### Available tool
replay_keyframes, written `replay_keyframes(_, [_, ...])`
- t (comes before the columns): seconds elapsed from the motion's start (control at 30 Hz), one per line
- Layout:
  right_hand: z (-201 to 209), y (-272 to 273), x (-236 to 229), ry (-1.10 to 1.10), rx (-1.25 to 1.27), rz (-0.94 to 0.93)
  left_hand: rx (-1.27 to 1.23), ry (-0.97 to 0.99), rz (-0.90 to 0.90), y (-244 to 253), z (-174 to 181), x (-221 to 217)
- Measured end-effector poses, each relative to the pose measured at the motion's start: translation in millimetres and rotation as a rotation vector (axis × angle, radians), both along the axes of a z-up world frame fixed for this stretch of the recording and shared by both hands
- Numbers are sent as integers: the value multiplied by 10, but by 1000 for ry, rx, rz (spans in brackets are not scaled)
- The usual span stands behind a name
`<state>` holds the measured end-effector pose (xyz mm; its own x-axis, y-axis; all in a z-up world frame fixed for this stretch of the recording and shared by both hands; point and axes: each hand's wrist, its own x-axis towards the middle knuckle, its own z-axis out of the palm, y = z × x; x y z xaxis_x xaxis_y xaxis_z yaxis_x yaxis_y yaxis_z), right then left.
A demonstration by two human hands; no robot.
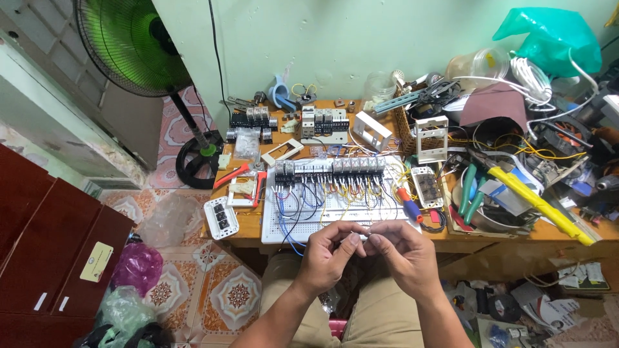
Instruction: The person works on a breadboard circuit, using a screwdriver to tighten components and pliers to strip wires. They connect wires to the board and handle small electronic parts throughout the process.
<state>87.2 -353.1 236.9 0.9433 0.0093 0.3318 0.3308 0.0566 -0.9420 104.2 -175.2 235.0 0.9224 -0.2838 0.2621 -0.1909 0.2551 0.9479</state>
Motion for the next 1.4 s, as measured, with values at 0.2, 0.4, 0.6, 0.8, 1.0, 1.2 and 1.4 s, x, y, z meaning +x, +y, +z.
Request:
replay_keyframes(0.2, [-14,-5,11,6,-59,-20,37,-38,-22,49,16,2])
replay_keyframes(0.4, [37,13,10,22,-127,-38,90,-49,-5,90,56,-6])
replay_keyframes(0.6, [-13,-2,20,16,-99,-10,137,-58,11,102,52,4])
replay_keyframes(0.8, [-14,-18,14,10,-129,-6,243,-104,67,120,106,5])
replay_keyframes(1.0, [-13,-25,33,-9,-168,-6,320,-151,72,149,158,24])
replay_keyframes(1.2, [38,-32,49,-127,-310,-10,336,-126,34,151,136,49])
replay_keyframes(1.4, [-133,-58,57,0,-233,-24,299,-52,-13,140,127,44])
